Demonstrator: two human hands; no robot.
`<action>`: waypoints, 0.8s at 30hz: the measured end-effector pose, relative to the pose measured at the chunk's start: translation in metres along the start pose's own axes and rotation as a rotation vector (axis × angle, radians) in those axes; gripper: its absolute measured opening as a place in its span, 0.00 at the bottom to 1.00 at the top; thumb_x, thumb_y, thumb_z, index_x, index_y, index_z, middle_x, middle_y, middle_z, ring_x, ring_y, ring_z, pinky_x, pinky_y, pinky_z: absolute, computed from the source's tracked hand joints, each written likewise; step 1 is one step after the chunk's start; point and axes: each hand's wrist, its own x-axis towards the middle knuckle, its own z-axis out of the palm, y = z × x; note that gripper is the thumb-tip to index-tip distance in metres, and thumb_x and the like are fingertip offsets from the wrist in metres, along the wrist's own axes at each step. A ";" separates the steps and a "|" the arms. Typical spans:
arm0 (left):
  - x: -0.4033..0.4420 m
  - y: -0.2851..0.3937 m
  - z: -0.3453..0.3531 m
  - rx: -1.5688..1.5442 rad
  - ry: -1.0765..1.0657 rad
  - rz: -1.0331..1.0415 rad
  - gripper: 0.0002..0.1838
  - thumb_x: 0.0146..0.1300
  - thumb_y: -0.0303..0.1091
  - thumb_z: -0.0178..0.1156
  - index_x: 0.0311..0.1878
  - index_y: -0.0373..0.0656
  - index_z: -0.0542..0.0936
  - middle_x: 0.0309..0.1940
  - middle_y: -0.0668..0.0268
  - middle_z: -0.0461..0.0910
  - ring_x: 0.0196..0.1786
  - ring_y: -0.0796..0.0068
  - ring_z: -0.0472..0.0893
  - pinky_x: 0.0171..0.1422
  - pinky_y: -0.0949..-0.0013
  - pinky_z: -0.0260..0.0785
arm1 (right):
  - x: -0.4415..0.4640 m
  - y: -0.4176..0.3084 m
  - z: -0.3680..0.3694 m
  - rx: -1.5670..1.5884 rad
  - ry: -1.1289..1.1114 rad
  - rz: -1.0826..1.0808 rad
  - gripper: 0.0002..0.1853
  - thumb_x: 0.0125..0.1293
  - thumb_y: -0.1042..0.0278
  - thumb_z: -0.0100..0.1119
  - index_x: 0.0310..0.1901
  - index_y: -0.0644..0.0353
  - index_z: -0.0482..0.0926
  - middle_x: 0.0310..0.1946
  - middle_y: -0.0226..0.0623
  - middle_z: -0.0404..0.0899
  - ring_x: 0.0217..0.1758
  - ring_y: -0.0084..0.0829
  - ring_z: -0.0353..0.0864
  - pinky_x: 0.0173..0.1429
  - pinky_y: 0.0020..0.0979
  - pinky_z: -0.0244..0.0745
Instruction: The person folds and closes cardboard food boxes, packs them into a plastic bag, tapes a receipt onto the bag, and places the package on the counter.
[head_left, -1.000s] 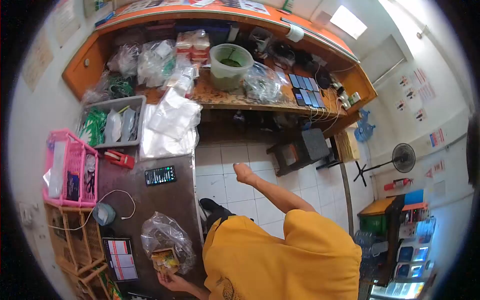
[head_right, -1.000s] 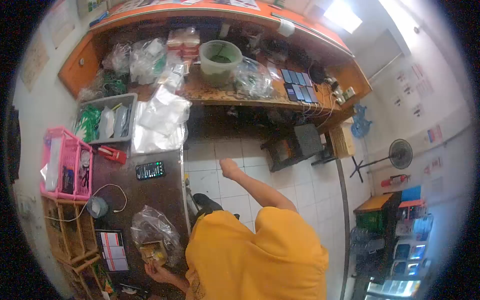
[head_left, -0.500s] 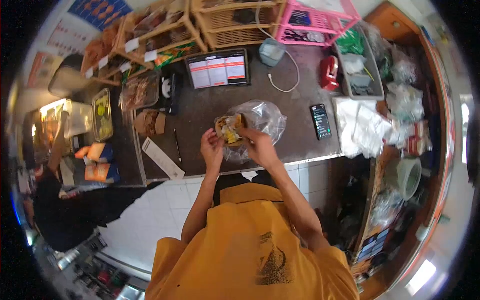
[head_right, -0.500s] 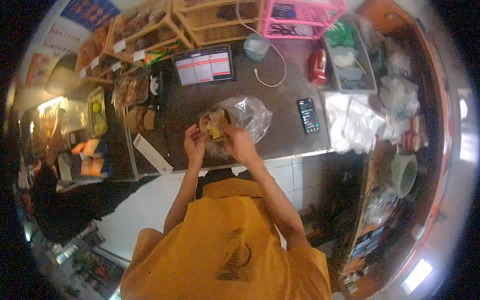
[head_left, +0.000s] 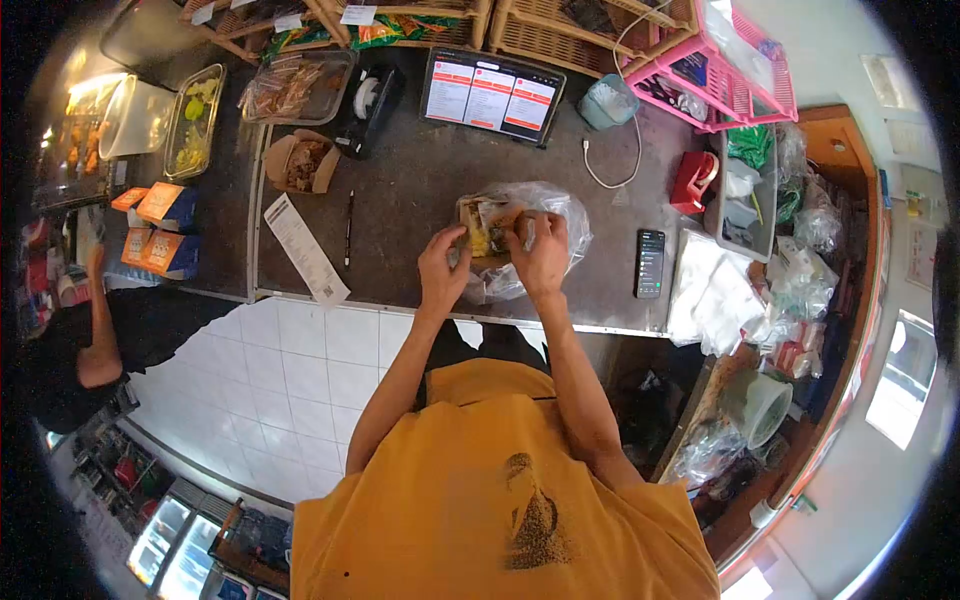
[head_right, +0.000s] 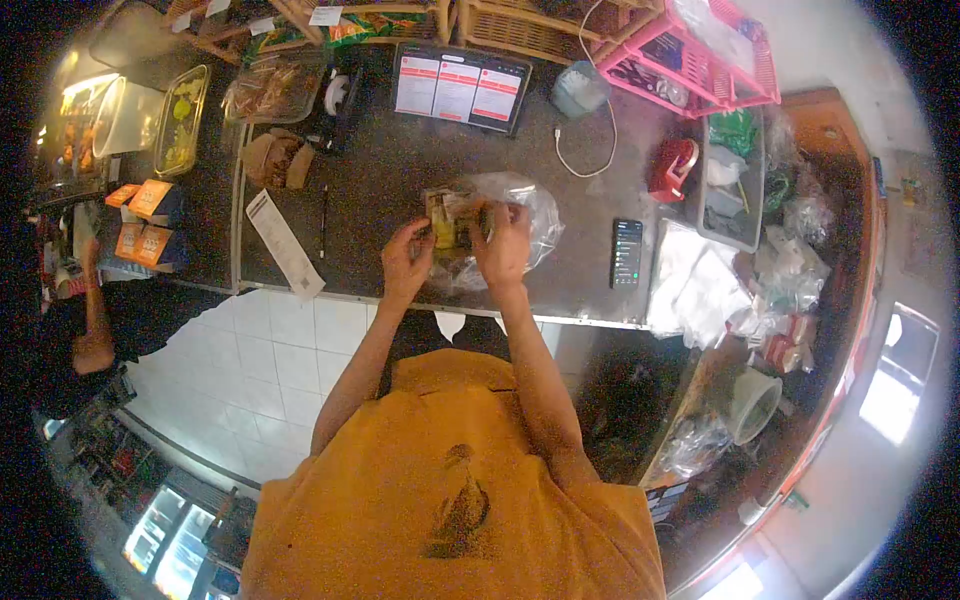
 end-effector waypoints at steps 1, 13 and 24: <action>-0.001 -0.002 0.002 0.019 0.001 -0.004 0.16 0.63 0.25 0.65 0.55 0.39 0.82 0.53 0.56 0.84 0.50 0.65 0.85 0.48 0.66 0.79 | 0.004 -0.001 0.006 -0.032 0.032 -0.044 0.16 0.55 0.69 0.71 0.46 0.59 0.81 0.53 0.46 0.75 0.55 0.54 0.75 0.56 0.48 0.74; 0.016 0.010 0.000 0.423 -0.199 0.188 0.18 0.54 0.23 0.66 0.50 0.40 0.80 0.57 0.53 0.77 0.57 0.47 0.77 0.64 0.53 0.71 | 0.018 0.014 0.030 -0.182 -0.076 -0.331 0.14 0.56 0.74 0.67 0.46 0.55 0.85 0.59 0.48 0.76 0.62 0.55 0.72 0.60 0.46 0.75; 0.074 0.028 0.007 0.429 -0.218 0.269 0.26 0.50 0.24 0.70 0.55 0.43 0.76 0.50 0.54 0.78 0.54 0.45 0.76 0.63 0.51 0.68 | 0.024 0.037 0.027 0.162 -0.069 0.084 0.14 0.55 0.70 0.71 0.42 0.64 0.82 0.35 0.48 0.85 0.38 0.45 0.87 0.44 0.42 0.81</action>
